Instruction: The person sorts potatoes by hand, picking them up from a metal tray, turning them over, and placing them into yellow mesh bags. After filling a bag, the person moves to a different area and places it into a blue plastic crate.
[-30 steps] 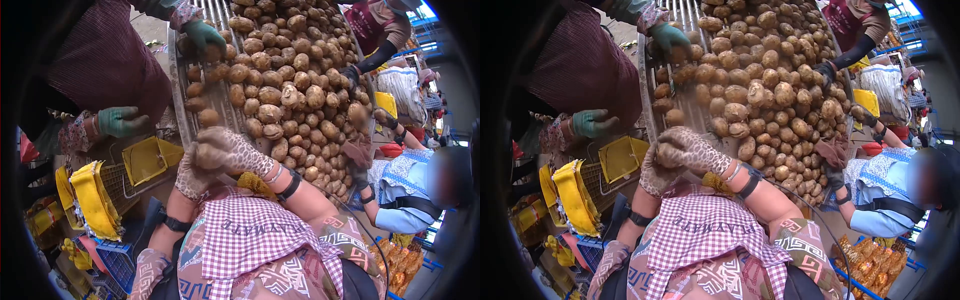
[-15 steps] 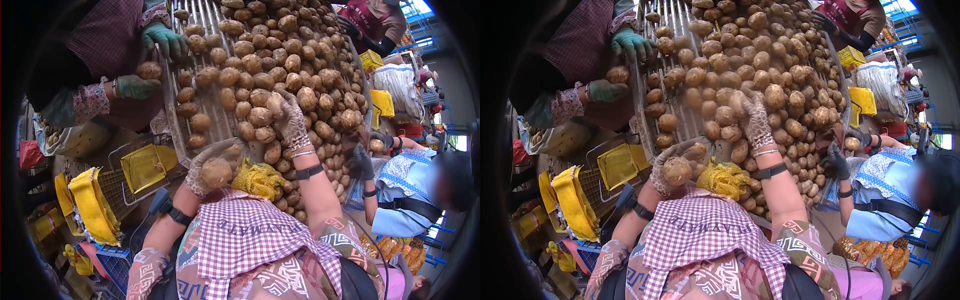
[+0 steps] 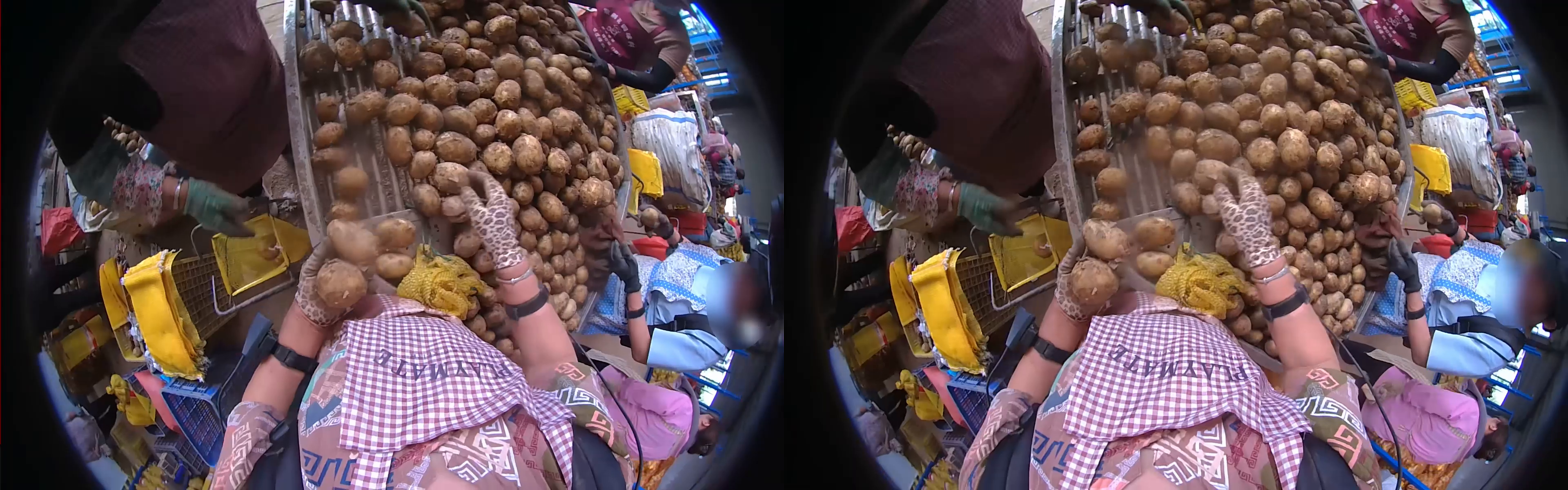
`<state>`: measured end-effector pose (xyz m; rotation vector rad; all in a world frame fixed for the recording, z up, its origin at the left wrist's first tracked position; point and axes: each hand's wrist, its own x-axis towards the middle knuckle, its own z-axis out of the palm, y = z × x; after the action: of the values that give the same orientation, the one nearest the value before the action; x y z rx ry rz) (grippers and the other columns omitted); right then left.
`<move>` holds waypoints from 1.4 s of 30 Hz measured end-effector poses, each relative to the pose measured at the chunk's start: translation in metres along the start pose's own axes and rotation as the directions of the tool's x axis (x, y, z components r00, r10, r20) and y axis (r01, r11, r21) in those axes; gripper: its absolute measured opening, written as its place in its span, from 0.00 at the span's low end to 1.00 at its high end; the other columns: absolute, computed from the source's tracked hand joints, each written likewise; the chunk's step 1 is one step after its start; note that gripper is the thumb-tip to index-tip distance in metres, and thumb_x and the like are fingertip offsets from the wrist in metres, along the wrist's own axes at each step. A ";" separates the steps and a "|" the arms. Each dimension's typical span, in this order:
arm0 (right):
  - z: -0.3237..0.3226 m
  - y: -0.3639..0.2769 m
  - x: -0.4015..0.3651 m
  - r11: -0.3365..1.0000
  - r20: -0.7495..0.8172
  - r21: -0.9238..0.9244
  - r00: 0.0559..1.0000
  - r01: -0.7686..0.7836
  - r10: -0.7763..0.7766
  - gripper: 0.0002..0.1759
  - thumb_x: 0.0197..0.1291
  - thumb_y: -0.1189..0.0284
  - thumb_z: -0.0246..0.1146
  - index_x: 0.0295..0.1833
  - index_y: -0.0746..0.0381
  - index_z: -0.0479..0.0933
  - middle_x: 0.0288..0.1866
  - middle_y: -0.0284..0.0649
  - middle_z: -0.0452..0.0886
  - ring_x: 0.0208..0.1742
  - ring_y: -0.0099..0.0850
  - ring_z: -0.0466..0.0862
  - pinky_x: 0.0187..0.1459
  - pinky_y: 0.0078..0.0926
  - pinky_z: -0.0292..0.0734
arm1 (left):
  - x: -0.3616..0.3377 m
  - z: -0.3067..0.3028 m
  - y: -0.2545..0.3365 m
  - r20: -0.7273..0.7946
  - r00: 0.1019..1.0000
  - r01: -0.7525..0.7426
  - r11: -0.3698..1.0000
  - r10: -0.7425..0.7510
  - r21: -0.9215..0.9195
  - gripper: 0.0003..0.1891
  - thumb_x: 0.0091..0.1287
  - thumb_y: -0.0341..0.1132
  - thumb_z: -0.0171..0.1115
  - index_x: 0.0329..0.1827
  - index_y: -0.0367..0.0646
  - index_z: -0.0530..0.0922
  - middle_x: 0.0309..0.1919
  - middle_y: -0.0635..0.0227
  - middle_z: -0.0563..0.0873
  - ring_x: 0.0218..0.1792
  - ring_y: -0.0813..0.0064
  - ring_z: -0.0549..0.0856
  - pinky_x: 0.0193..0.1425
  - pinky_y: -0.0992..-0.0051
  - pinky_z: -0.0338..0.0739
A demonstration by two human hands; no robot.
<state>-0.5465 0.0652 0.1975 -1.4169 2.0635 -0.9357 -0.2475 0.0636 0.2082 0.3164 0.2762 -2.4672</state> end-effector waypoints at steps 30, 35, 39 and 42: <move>0.075 -0.097 -0.052 0.344 0.675 0.661 0.729 -0.667 0.116 0.18 0.71 0.63 0.53 0.52 0.67 0.78 0.51 0.42 0.82 0.54 0.30 0.80 0.58 0.29 0.75 | -0.018 0.007 0.015 -0.115 0.990 0.113 0.937 -0.079 0.332 0.25 0.74 0.51 0.51 0.60 0.38 0.71 0.48 0.56 0.84 0.41 0.67 0.87 0.40 0.71 0.87; 0.085 -0.122 -0.059 0.787 0.568 0.531 0.821 -0.315 -0.054 0.19 0.70 0.62 0.55 0.57 0.65 0.75 0.55 0.43 0.80 0.55 0.33 0.80 0.57 0.30 0.75 | -0.025 0.005 0.016 -0.262 0.961 0.012 0.929 0.092 0.371 0.25 0.72 0.51 0.54 0.61 0.38 0.72 0.47 0.57 0.84 0.39 0.67 0.88 0.37 0.70 0.87; 0.103 -0.054 -0.073 0.894 0.325 0.040 0.840 0.446 -0.434 0.18 0.64 0.73 0.58 0.59 0.64 0.75 0.54 0.51 0.78 0.55 0.46 0.79 0.58 0.39 0.74 | -0.034 -0.014 0.030 -0.249 0.968 -0.006 0.996 0.027 0.084 0.27 0.71 0.51 0.55 0.63 0.38 0.70 0.51 0.55 0.83 0.41 0.60 0.87 0.41 0.61 0.87; 0.081 -0.061 -0.081 0.943 0.247 -0.058 0.920 0.326 -0.303 0.15 0.62 0.75 0.59 0.55 0.63 0.78 0.54 0.50 0.79 0.55 0.46 0.80 0.57 0.38 0.74 | -0.056 -0.061 0.068 -0.162 0.984 -0.081 0.997 0.077 -0.018 0.31 0.69 0.57 0.53 0.63 0.39 0.70 0.48 0.46 0.83 0.39 0.48 0.87 0.41 0.46 0.85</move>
<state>-0.4234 0.1049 0.1896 -1.8568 1.7587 -0.7478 -0.1532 0.0589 0.1586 0.5084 0.3553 -2.3611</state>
